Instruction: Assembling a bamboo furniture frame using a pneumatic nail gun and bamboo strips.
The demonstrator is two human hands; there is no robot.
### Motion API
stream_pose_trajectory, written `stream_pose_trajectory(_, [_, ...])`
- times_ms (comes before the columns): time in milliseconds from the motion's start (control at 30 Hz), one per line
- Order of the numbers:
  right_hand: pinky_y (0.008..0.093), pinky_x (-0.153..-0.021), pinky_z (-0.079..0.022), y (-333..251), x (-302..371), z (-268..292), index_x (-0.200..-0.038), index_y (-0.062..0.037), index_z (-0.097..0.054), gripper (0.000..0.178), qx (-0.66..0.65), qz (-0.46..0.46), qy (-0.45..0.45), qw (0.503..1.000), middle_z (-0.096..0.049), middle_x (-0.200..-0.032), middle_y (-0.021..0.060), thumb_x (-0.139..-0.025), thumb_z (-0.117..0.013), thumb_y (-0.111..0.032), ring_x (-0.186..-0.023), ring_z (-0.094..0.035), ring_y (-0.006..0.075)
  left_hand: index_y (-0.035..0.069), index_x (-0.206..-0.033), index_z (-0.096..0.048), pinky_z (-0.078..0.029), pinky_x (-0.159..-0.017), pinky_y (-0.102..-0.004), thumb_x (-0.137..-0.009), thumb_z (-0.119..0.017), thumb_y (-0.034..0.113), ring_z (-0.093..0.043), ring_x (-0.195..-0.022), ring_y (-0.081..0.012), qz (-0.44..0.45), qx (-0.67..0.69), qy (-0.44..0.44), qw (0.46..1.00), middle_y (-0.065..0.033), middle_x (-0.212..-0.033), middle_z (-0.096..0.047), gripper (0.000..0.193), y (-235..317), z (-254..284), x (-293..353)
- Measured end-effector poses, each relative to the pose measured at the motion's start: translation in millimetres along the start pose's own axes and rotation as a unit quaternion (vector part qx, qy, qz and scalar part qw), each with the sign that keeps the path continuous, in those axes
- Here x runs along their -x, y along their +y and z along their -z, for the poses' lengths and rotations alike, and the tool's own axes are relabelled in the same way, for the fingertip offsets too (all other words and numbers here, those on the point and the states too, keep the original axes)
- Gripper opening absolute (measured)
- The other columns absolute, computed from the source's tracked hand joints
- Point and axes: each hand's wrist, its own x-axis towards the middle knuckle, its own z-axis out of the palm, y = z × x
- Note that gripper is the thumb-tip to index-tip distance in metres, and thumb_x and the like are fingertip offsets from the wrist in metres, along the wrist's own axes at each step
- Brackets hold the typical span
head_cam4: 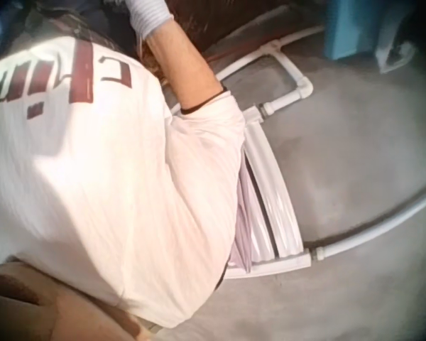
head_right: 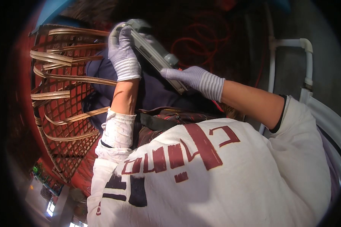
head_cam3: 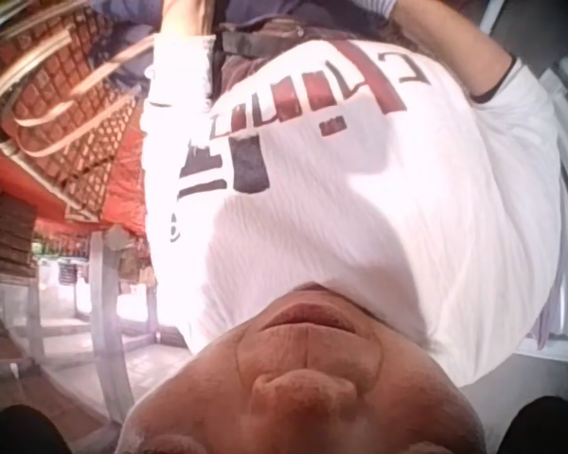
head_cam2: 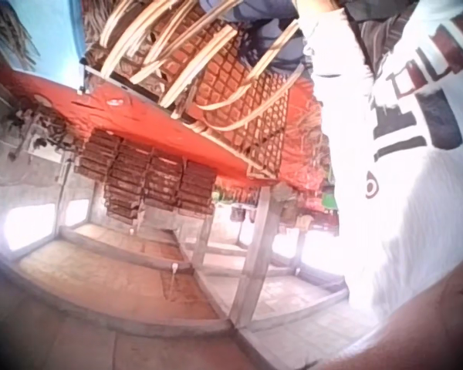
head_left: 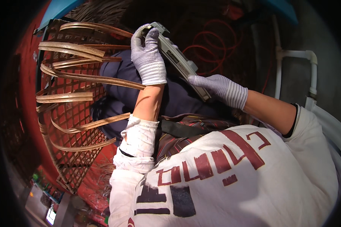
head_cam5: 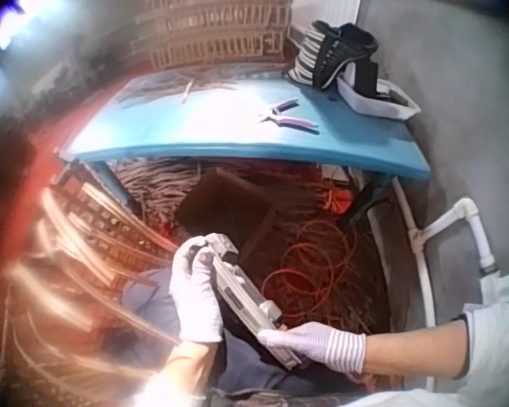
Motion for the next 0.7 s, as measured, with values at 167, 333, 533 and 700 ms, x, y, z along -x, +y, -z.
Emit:
stream_pose_trajectory(167, [0.0263, -0.072, -0.048, 5, -13, -1, -0.102, 0.0015, -0.07, 0.069, -0.024, 0.026, 0.006, 0.999, -0.066, -0.088, 0.009, -0.078, -0.069, -0.064, -0.079, -0.06, 0.0127, 0.007, -0.109, -0.056, -0.059, -0.052, -0.0333, -0.093, -0.062, 0.011, -0.063, -0.064, -0.0172, 0.011, -0.013, -0.007, 1.0, -0.0086, -0.087, -0.061, 0.018, -1, -3, 4])
stream_pose_trajectory(333, [0.0272, -0.075, -0.051, 3, -6, 9, -0.103, 0.0028, -0.069, 0.067, 0.006, -0.013, 0.023, 1.0, -0.067, -0.091, 0.0126, -0.077, -0.073, -0.059, -0.081, -0.063, 0.0155, 0.006, -0.112, -0.056, -0.059, -0.061, -0.0315, -0.094, -0.064, 0.02, -0.065, -0.07, -0.0177, 0.002, -0.024, 0.008, 1.0, -0.0092, -0.09, -0.063, 0.024, -3, -2, 10])
stream_pose_trajectory(533, [0.0278, -0.077, -0.05, 13, -17, 11, -0.107, 0.0015, -0.068, 0.068, -0.08, -0.001, -0.032, 0.996, -0.067, -0.091, 0.0114, -0.076, -0.073, -0.059, -0.082, -0.063, 0.0154, 0.008, -0.11, -0.058, -0.058, -0.054, -0.0291, -0.091, -0.064, 0.007, -0.062, -0.066, -0.014, -0.025, -0.03, -0.016, 0.999, -0.0057, -0.088, -0.061, 0.02, 0, -9, 11])
stream_pose_trajectory(700, [0.0275, -0.074, -0.049, 8, -19, -3, -0.103, -0.0003, -0.068, 0.062, -0.016, 0.054, 0.017, 0.998, -0.067, -0.088, 0.0078, -0.08, -0.07, -0.058, -0.079, -0.06, 0.0133, 0.008, -0.11, -0.058, -0.058, -0.053, -0.0296, -0.091, -0.063, 0.008, -0.062, -0.065, -0.0141, -0.01, -0.032, 0.003, 0.999, -0.0061, -0.088, -0.061, 0.019, 2, -6, 5])
